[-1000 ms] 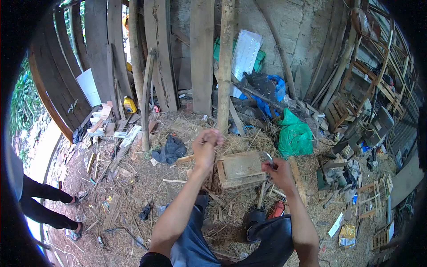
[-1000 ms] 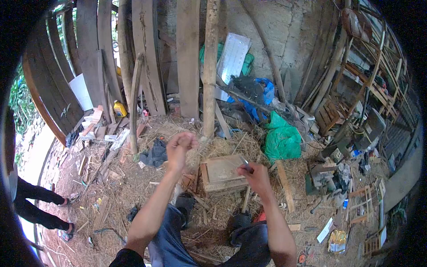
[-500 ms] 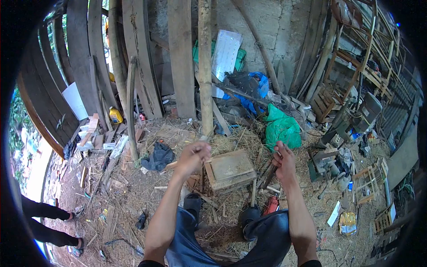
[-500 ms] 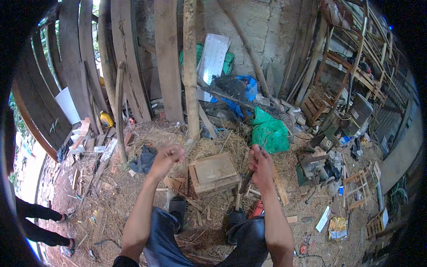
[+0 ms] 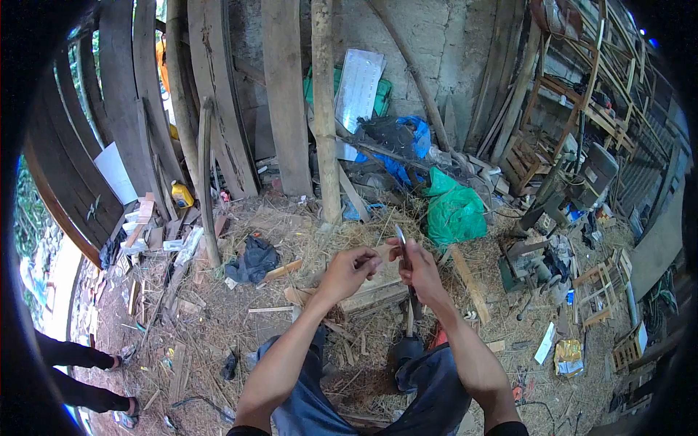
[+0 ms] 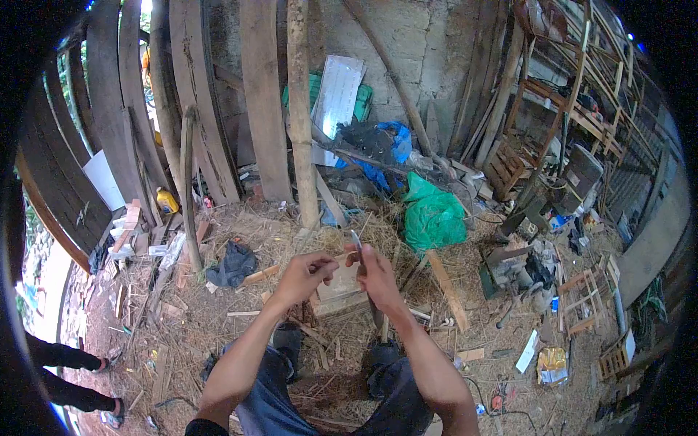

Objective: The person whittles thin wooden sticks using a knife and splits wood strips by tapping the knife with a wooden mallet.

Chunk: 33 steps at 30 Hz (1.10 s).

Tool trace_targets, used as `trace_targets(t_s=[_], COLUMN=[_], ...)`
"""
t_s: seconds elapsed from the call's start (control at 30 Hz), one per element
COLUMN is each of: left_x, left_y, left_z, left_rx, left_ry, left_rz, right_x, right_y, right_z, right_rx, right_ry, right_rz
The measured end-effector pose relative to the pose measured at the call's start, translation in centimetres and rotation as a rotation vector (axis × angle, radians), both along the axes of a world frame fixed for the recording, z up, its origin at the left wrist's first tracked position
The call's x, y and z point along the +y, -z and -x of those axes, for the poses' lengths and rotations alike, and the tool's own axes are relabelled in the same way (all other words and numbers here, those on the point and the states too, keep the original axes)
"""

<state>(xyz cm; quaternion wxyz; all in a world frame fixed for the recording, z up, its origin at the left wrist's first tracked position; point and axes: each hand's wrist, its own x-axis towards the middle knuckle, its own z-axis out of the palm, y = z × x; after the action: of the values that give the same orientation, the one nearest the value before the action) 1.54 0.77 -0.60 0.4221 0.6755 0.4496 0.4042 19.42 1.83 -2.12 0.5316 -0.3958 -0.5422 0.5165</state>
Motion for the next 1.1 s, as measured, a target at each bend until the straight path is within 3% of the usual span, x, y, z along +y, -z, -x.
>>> trace_targets(t_s=[0.07,0.17,0.23,0.8,0.9,0.97,1.1], left_x=[0.0,-0.3,-0.7,-1.4,-1.5,-1.3,-0.8], left_y=[-0.1,-0.1,-0.1,-1.2,-1.1,-0.9,-0.9], left_z=[0.0,0.1,0.1,0.5,1.2,2.4,4.0], left_rx=[-0.018,0.083,0.262,0.391,0.392,0.385,0.370], left_ry=[-0.046,-0.102,-0.095,-0.018,-0.022,-0.036,-0.150], left_rz=[0.019,-0.062,-0.435,-0.587,-0.597,-0.616,-0.634], right_x=[-0.4,-0.6,-0.2,1.4,2.0,2.7,2.5], right_y=[-1.3,-1.2,-1.0,-2.1,-1.9,-1.9,-1.1], right_z=[-0.7,-0.7,-1.2,-6.0,-7.4,-9.8,-11.9], right_rx=[0.129,0.064,0.081,0.145,0.086,0.173,0.308], right_ry=[-0.121,-0.132,-0.098,0.099,0.160,0.429,0.595], right_rz=[0.140,0.068,0.086,0.145,0.094,0.013,0.017])
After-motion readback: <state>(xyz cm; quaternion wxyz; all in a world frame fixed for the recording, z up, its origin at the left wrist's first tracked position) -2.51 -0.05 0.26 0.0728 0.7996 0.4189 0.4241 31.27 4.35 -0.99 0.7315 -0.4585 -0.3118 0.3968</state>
